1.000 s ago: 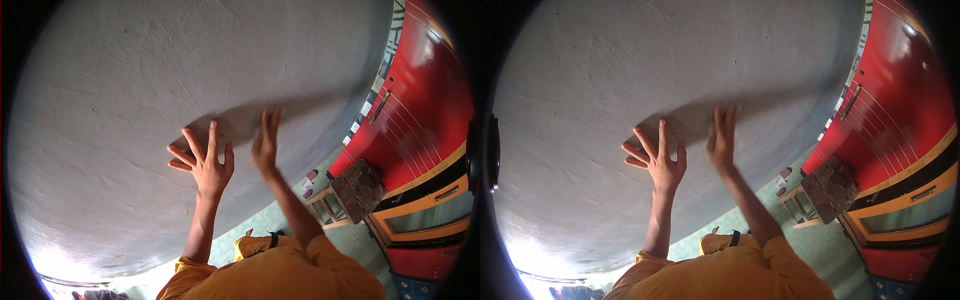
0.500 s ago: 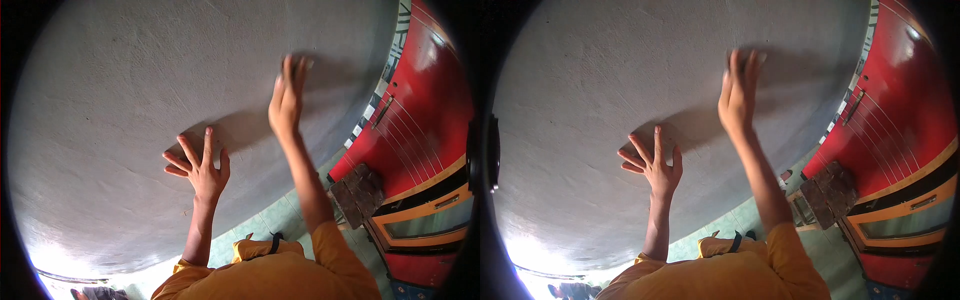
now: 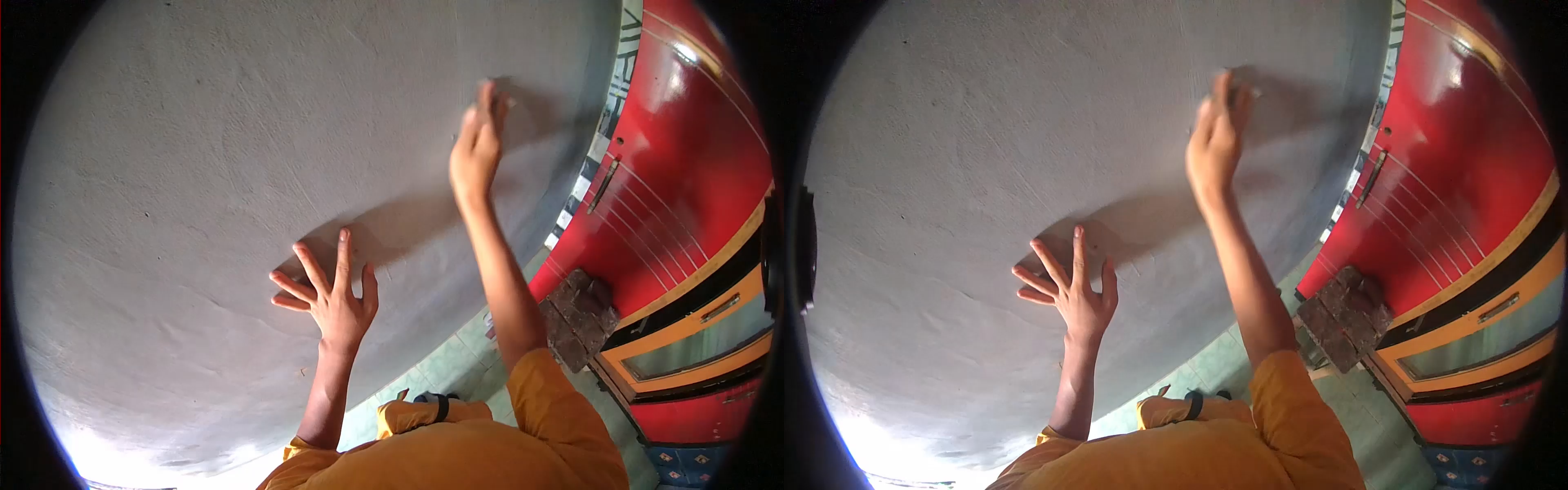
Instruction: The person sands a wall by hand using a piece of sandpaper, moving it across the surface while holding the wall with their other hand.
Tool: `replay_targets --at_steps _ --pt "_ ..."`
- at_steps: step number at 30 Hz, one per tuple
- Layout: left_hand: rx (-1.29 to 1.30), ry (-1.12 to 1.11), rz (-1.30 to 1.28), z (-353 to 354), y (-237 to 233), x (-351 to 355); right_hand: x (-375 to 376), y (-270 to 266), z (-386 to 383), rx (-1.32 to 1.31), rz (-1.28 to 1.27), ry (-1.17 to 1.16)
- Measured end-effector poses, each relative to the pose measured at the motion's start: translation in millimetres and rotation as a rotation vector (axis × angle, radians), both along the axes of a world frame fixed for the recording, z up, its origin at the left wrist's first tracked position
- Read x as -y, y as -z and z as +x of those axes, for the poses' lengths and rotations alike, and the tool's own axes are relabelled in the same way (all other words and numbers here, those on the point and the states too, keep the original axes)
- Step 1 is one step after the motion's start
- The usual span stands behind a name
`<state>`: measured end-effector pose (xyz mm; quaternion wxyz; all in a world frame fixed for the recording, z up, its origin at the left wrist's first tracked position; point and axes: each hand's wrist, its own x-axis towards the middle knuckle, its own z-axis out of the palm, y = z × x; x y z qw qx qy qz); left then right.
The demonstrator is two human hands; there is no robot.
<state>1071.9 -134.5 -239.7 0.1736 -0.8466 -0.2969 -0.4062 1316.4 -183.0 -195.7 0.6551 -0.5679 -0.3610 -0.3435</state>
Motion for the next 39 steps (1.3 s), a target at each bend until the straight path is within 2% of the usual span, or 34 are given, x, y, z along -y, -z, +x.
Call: replay_targets --at_steps 1,3,4,5,6,8,9,12,14,16,17,18,21,22,24,25,26,28,30,31,34,36,38,39 --pt "0.011 0.010 0.000 2 -4 1 0 -13 5 0.033 0.017 0.007" --pt "0.041 0.042 -0.024 2 0 1 -6 32 -28 0.305 -0.110 -0.021" --pt "0.015 0.055 -0.018 3 -2 2 -9 41 -27 0.394 -0.136 -0.036" --pt "-0.005 0.065 -0.012 3 -4 3 -6 29 -3 0.416 -0.091 0.045" --pt "-0.016 0.072 -0.004 6 -6 4 -5 13 22 0.182 -0.061 0.029" --pt "-0.035 0.089 0.003 13 -17 9 13 -55 41 -0.180 0.124 -0.041" --pt "-0.055 0.084 0.010 17 -23 12 3 -52 54 -0.050 0.084 0.100" --pt "-0.091 0.099 0.031 40 -50 13 1 -49 43 0.325 -0.041 0.111" --pt "-0.094 0.105 0.037 57 -69 17 10 -73 99 0.319 0.046 0.080" --pt "-0.067 0.101 0.057 78 -94 22 22 -127 122 0.047 0.162 0.128" --pt "-0.059 0.066 0.067 89 -104 25 13 -129 130 0.123 0.126 0.161" --pt "-0.040 0.063 0.085 100 -113 26 9 -128 130 0.404 0.073 0.166" --pt "0.009 0.040 0.137 130 -134 30 24 -135 142 0.717 -0.075 0.093" --pt "0.019 0.025 0.153 136 -137 30 22 -154 176 0.588 -0.017 0.099" --pt "0.051 -0.004 0.161 146 -136 34 28 -183 184 0.325 0.143 0.190" --pt "0.064 -0.016 0.163 148 -135 35 26 -179 179 0.543 0.135 0.165" --pt "0.080 -0.026 0.169 152 -137 34 29 -171 166 0.745 0.008 0.153" --pt "0.099 -0.046 0.209 156 -135 29 34 -166 168 0.899 -0.103 0.173" --pt "0.101 -0.058 0.224 155 -132 28 37 -204 196 0.655 0.094 0.112" --pt "0.105 -0.060 0.226 156 -133 27 37 -218 199 0.511 0.148 0.200" --pt "0.104 -0.087 0.207 157 -131 29 28 -212 177 0.664 0.141 0.149" --pt "0.108 -0.106 0.206 154 -127 28 22 -186 149 0.854 0.065 0.164" --pt "0.102 -0.117 0.221 153 -124 25 30 -210 179 0.878 0.102 0.202" --pt "0.102 -0.123 0.229 153 -124 23 36 -223 188 0.618 0.078 0.051"
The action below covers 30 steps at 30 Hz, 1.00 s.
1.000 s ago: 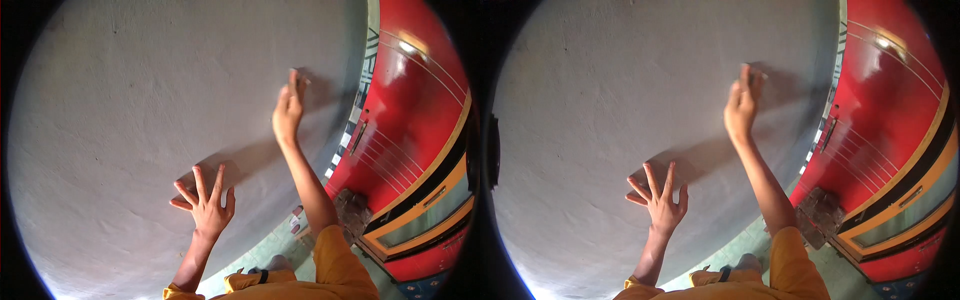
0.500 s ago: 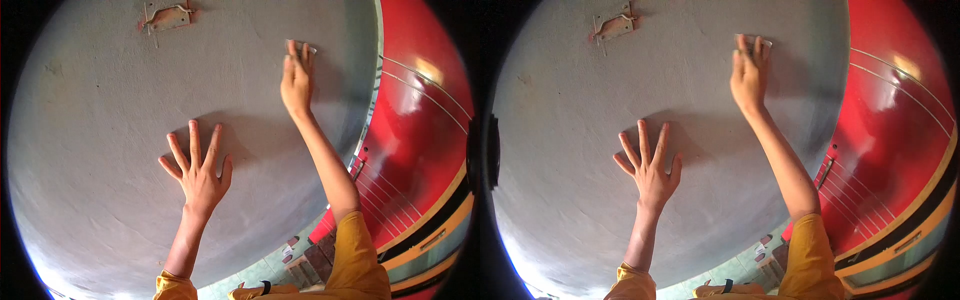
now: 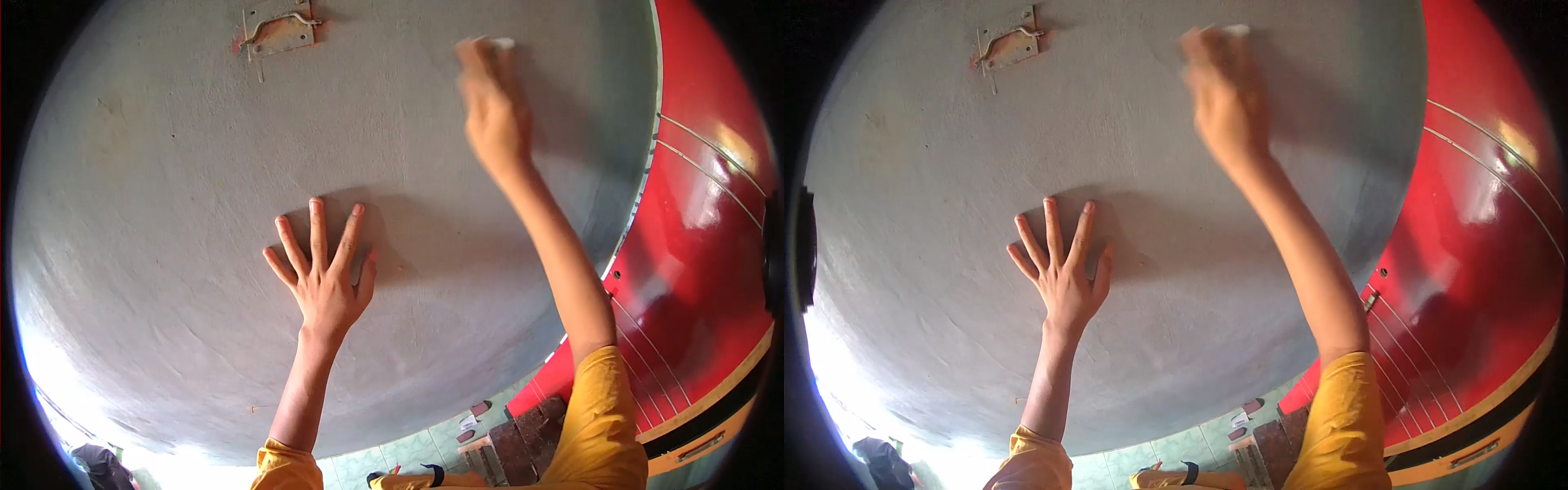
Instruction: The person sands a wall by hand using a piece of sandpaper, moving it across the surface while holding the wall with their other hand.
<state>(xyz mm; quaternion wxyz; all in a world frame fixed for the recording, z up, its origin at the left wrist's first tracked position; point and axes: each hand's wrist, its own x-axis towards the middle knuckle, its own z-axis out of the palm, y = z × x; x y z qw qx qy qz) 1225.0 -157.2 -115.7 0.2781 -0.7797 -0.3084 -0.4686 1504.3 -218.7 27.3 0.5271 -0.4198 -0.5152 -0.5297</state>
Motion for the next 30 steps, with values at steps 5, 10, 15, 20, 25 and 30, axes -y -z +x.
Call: replay_targets --at_steps 5,10,15,20,25,30 --pt "0.019 -0.003 0.006 2 2 -2 -2 29 -84 0.419 -0.080 -0.041" --pt "-0.038 0.002 -0.027 -7 -6 8 -15 -34 -56 0.048 0.173 0.103" --pt "-0.049 0.004 -0.109 -17 -18 20 -10 21 -105 0.416 -0.089 0.011" --pt "-0.033 -0.044 -0.110 -7 -20 28 -10 -12 -37 0.175 0.090 0.117" --pt "-0.058 -0.059 -0.137 -10 -24 32 2 17 -42 0.464 -0.052 0.036" --pt "-0.061 -0.102 -0.128 -8 -22 30 -2 37 -45 0.349 -0.202 -0.054"
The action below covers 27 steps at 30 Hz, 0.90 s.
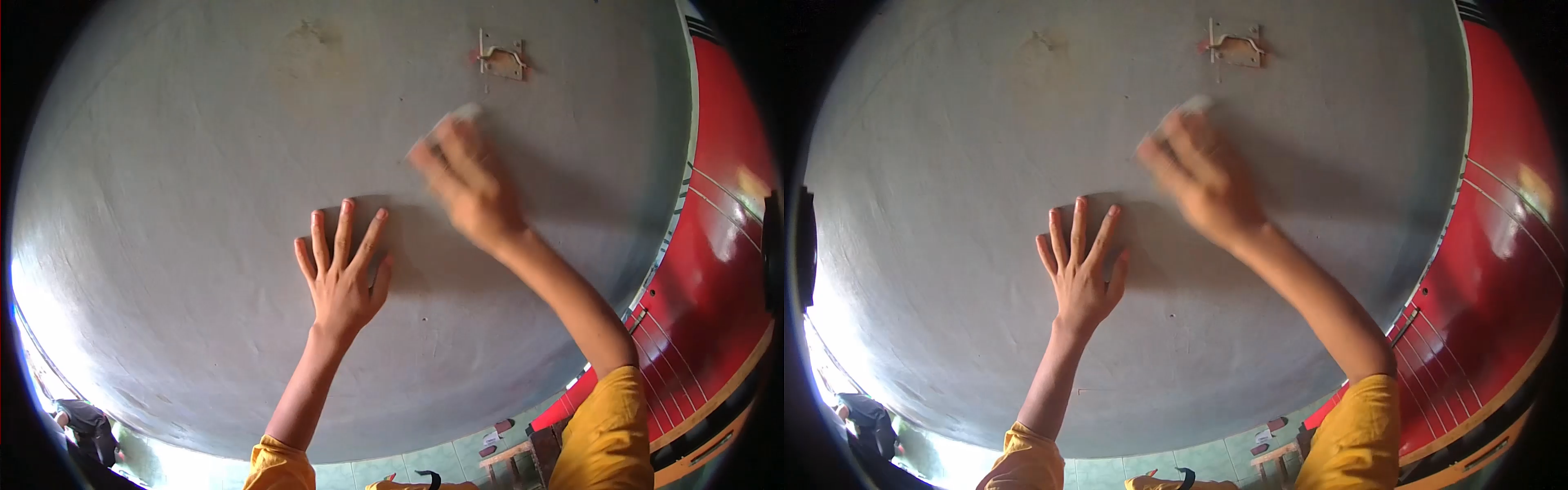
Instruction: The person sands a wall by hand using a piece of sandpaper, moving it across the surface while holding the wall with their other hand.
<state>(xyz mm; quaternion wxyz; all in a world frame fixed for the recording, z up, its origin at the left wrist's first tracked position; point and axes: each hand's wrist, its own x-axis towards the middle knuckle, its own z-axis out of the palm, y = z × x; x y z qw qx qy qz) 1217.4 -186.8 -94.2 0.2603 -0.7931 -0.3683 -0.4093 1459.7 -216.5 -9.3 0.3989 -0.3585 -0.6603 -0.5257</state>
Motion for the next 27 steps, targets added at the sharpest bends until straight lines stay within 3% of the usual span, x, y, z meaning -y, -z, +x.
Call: replay_targets --at_steps 2,5,6,9,10,13,14,18,21,22,26,27 --pt "-0.007 -0.006 -0.008 -4 7 -6 -1 16 0 0.140 -0.072 -0.022" --pt "0.006 -0.008 -0.008 -2 12 -12 -17 -17 45 -0.324 0.100 -0.057" --pt "0.015 -0.023 -0.044 0 10 -9 -30 -10 48 -0.307 0.203 0.096" --pt "0.032 -0.038 -0.048 2 15 -14 -13 47 1 0.170 -0.203 -0.072" --pt "0.025 -0.045 -0.053 2 16 -16 -15 44 13 0.200 -0.226 -0.041" --pt "0.033 -0.085 0.037 3 29 -29 -35 -9 56 -0.301 0.065 -0.065" --pt "0.033 -0.079 0.059 3 33 -33 -42 -25 53 -0.326 0.271 0.115" --pt "0.062 -0.069 0.054 5 35 -33 -26 3 -23 0.122 -0.065 -0.062" --pt "0.070 -0.041 0.077 1 36 -36 -50 -58 14 -0.261 0.118 -0.107" --pt "0.073 -0.031 0.075 1 38 -36 -64 -77 29 -0.254 0.309 0.084" --pt "0.070 -0.001 -0.002 -2 29 -25 -37 -28 -55 0.113 0.006 -0.049" --pt "0.053 0.006 -0.039 -5 26 -23 -40 -32 -48 -0.049 0.004 -0.088"
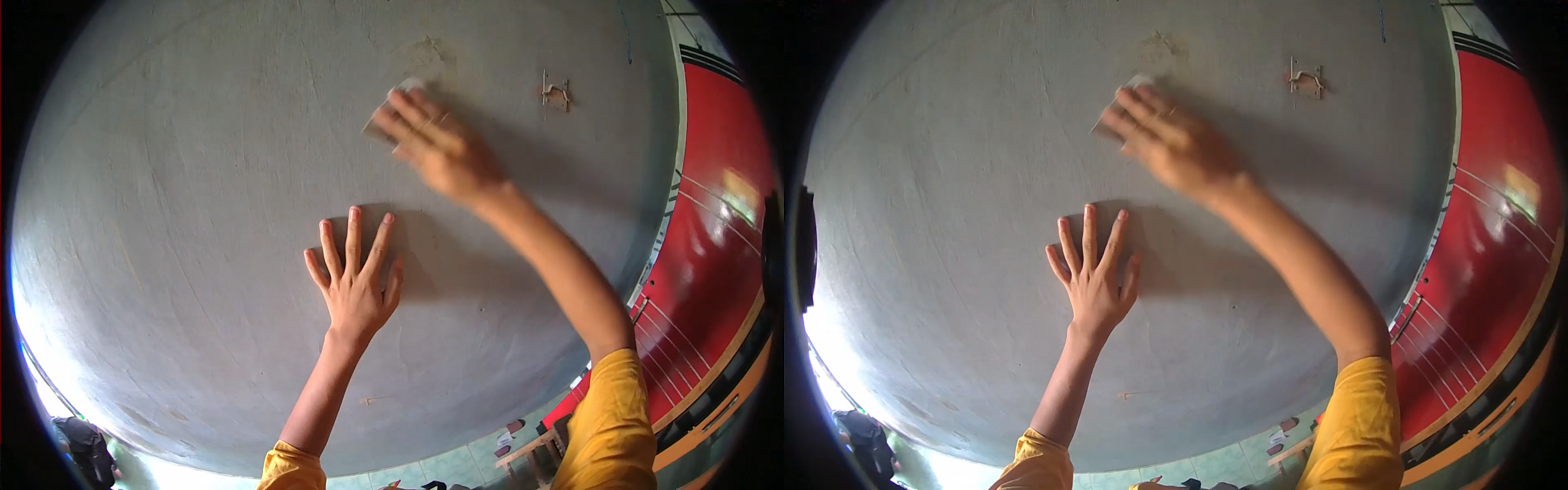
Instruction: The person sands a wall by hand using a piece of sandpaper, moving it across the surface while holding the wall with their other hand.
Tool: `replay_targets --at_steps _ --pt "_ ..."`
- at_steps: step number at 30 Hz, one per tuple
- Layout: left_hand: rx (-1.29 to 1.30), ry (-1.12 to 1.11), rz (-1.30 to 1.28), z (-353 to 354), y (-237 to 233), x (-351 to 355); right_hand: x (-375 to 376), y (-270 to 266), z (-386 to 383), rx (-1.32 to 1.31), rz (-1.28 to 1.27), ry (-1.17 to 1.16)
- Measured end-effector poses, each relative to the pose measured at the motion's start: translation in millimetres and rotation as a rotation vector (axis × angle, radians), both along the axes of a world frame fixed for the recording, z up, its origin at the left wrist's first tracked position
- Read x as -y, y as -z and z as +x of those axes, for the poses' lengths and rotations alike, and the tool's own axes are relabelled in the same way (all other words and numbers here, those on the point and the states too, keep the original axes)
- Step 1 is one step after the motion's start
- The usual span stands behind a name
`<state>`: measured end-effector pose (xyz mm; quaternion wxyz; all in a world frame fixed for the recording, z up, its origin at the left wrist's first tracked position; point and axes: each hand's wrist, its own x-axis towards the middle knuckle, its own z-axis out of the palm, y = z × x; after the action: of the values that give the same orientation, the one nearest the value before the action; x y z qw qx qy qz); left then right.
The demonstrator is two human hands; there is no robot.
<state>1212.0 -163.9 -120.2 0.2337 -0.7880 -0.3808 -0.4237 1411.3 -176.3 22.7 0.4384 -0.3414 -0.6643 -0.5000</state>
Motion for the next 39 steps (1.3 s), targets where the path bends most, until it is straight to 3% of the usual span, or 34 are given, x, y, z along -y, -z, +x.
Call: replay_targets --at_steps 1,3,7,10,11,16,18,20,22,23,26,28,29,32,35,36,38,39 --pt "-0.004 0.009 0.037 -3 0 -3 -7 -16 20 -0.150 -0.009 -0.039" --pt "-0.007 0.027 0.112 -7 -1 -14 -28 -54 83 -0.162 0.283 0.169" --pt "0.020 -0.068 0.089 -8 -30 -10 1 3 2 0.143 0.083 0.050" --pt "0.037 -0.031 0.142 -13 -26 -19 -15 -41 43 -0.261 0.024 -0.023" --pt "0.035 -0.033 0.168 -11 -23 -23 -32 -62 71 -0.211 0.348 0.214" --pt "0.043 -0.045 0.109 -6 -26 -16 -16 4 -13 0.079 0.142 0.006" --pt "0.025 -0.041 0.137 -13 -29 -21 -21 -30 18 -0.055 0.180 0.019" --pt "0.004 -0.017 0.211 -23 -34 -29 -15 -61 36 -0.402 0.191 0.032" --pt "0.010 -0.043 0.208 -27 -50 -32 -29 -36 11 -0.282 0.179 0.016" --pt "0.020 -0.052 0.214 -27 -58 -34 -27 -11 -10 0.034 0.168 0.104" --pt "0.027 -0.069 0.239 -31 -72 -36 -26 -6 3 0.157 0.055 0.052" --pt "0.044 -0.071 0.278 -32 -70 -44 -29 -48 26 -0.261 0.258 0.077" --pt "0.036 -0.077 0.267 -32 -67 -43 -35 -53 23 -0.320 0.342 0.156" --pt "0.045 -0.082 0.258 -31 -62 -45 -23 8 -32 0.128 0.074 0.042" --pt "0.035 -0.070 0.243 -39 -55 -50 -28 -1 -6 0.158 0.030 0.074" --pt "0.040 -0.064 0.240 -40 -52 -54 -33 -18 10 -0.140 0.094 0.052" --pt "0.030 -0.087 0.298 -41 -48 -63 -38 -29 14 -0.301 0.330 0.234" --pt "0.027 -0.096 0.282 -43 -49 -63 -43 -11 4 -0.140 0.205 0.210"
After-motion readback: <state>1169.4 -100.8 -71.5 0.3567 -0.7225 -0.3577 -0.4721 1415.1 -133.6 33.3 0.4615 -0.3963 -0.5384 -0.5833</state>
